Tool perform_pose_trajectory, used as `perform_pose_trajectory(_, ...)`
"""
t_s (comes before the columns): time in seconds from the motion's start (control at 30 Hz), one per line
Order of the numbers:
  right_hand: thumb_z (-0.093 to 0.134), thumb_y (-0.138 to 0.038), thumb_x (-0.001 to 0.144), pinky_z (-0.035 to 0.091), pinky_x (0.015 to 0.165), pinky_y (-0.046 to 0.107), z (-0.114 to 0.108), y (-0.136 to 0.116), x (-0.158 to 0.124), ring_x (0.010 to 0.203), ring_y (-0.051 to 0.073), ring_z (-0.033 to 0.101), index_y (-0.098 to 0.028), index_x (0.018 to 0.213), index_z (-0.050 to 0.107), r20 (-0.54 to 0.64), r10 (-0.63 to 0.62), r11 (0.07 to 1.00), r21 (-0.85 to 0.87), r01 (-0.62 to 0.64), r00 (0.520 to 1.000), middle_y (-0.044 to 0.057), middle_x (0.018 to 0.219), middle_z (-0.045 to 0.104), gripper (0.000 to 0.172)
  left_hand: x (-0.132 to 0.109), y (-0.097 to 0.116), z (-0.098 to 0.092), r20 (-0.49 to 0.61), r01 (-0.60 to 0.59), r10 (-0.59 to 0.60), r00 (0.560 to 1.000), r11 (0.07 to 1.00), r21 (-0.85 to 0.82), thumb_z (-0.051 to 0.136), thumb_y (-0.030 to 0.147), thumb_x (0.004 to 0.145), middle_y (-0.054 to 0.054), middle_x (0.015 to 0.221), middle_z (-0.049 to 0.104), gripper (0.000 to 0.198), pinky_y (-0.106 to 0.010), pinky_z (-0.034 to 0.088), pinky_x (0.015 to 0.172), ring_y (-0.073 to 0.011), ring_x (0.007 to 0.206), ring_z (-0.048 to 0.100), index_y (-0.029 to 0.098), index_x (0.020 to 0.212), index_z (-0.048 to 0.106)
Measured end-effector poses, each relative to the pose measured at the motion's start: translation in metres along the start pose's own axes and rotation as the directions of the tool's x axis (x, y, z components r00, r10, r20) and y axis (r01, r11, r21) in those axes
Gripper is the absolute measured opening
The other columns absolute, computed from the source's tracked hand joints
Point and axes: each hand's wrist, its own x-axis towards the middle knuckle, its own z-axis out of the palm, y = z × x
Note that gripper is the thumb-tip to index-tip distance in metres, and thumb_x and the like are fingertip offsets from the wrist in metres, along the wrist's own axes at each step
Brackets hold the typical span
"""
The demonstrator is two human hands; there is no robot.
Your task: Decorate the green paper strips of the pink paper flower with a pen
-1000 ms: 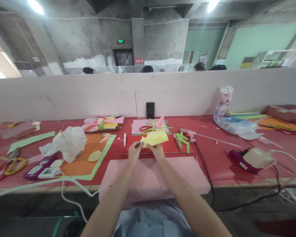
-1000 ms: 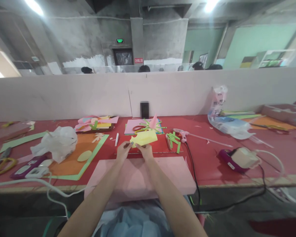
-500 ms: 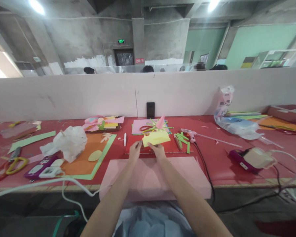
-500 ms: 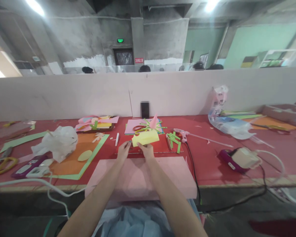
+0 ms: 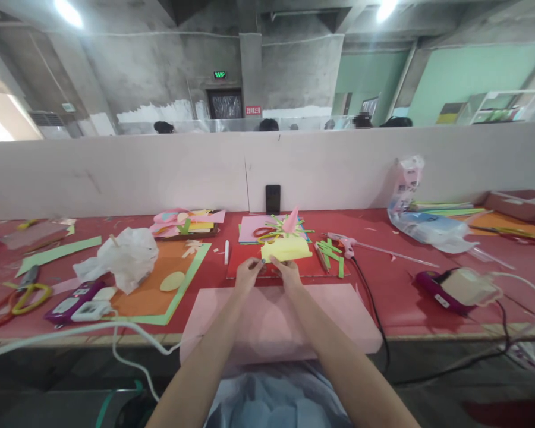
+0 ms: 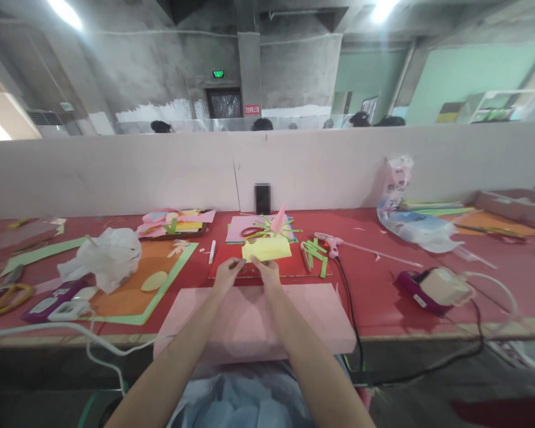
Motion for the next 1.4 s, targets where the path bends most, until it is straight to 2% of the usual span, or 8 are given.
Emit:
perform_pose_trajectory(0.47,0.075,-0.042,0.054,0.053,0.057,0.025,-0.001,0.001,0.0,0.064,0.016,0.065,-0.012,0.084,0.068,-0.004,-0.017,0.999,-0.048,0.017,1.0,0.006,0.081,0.071,0.043,-0.004,0.004,0.003,-0.021,-0.076,0.077,0.997,0.996,0.037,0.052,0.031,0.088,-0.006,0.102,0.058,0.025,-0.036,0.05,0.074,-0.0164,0.085,0.059,0.014,0.105,0.055)
perform_pose_trajectory(0.6,0.074,-0.044,0.055,0.052,0.056,0.025,-0.001,0.001,0.0,0.063,0.016,0.065,-0.012,0.085,0.069,-0.012,-0.033,0.995,-0.094,0.032,0.999,0.005,0.081,0.072,0.044,-0.004,0.006,0.003,-0.073,-0.094,0.099,0.992,0.993,0.072,0.053,0.031,0.087,-0.007,0.104,0.058,0.025,-0.037,0.05,0.076,-0.0174,0.088,0.058,0.014,0.105,0.055)
perform_pose_trajectory(0.77,0.076,-0.042,0.052,0.049,0.051,0.026,-0.002,0.002,-0.001,0.055,0.018,0.063,-0.012,0.067,0.07,0.014,-0.06,0.978,-0.202,0.061,0.998,0.005,0.063,0.07,0.035,-0.002,0.004,0.0,-0.149,-0.097,0.115,0.982,0.987,0.125,0.052,0.031,0.087,-0.007,0.105,0.058,0.024,-0.037,0.049,0.077,-0.0174,0.089,0.058,0.015,0.105,0.056)
perform_pose_trajectory(0.93,0.075,-0.044,0.054,0.049,0.051,0.028,-0.002,0.005,0.0,0.053,0.018,0.061,-0.013,0.07,0.071,0.046,-0.061,0.961,-0.268,0.071,0.997,0.004,0.062,0.069,0.036,-0.001,-0.001,-0.001,-0.176,-0.097,0.125,0.976,0.983,0.158,0.052,0.032,0.088,-0.006,0.103,0.058,0.025,-0.036,0.05,0.075,-0.017,0.087,0.058,0.015,0.105,0.056)
perform_pose_trajectory(1.03,0.07,-0.041,0.066,0.05,0.056,0.028,-0.003,0.008,0.003,0.057,0.015,0.061,-0.012,0.077,0.068,0.066,-0.031,0.953,-0.3,0.049,0.997,0.002,0.068,0.068,0.031,-0.001,-0.002,-0.002,-0.174,-0.101,0.129,0.976,0.982,0.161,0.051,0.032,0.088,-0.007,0.104,0.058,0.025,-0.036,0.05,0.075,-0.017,0.087,0.058,0.015,0.105,0.055)
perform_pose_trajectory(1.17,0.054,-0.032,0.086,0.052,0.066,0.03,-0.005,0.012,0.007,0.074,0.013,0.061,-0.012,0.096,0.059,0.088,0.02,0.942,-0.335,0.01,0.996,0.003,0.09,0.063,0.023,0.0,0.0,-0.004,-0.15,-0.105,0.128,0.98,0.983,0.148,0.051,0.032,0.088,-0.007,0.104,0.058,0.025,-0.037,0.05,0.076,-0.0171,0.087,0.058,0.015,0.105,0.055)
perform_pose_trajectory(1.27,0.053,-0.032,0.086,0.051,0.069,0.032,-0.006,0.013,0.008,0.081,0.015,0.06,-0.013,0.102,0.057,0.081,0.034,0.943,-0.332,-0.005,0.996,0.004,0.098,0.061,0.025,0.0,0.001,-0.005,-0.137,-0.097,0.115,0.984,0.987,0.132,0.05,0.032,0.088,-0.007,0.104,0.058,0.024,-0.037,0.049,0.076,-0.0172,0.088,0.058,0.015,0.105,0.056)
perform_pose_trajectory(1.4,0.054,-0.032,0.086,0.052,0.065,0.029,-0.006,0.011,0.008,0.071,0.012,0.061,-0.012,0.094,0.06,0.059,0.019,0.955,-0.298,-0.001,0.998,0.002,0.087,0.063,0.022,0.001,0.001,-0.005,-0.108,-0.078,0.088,0.99,0.993,0.089,0.05,0.032,0.088,-0.007,0.105,0.058,0.025,-0.037,0.049,0.077,-0.0173,0.088,0.058,0.015,0.106,0.055)
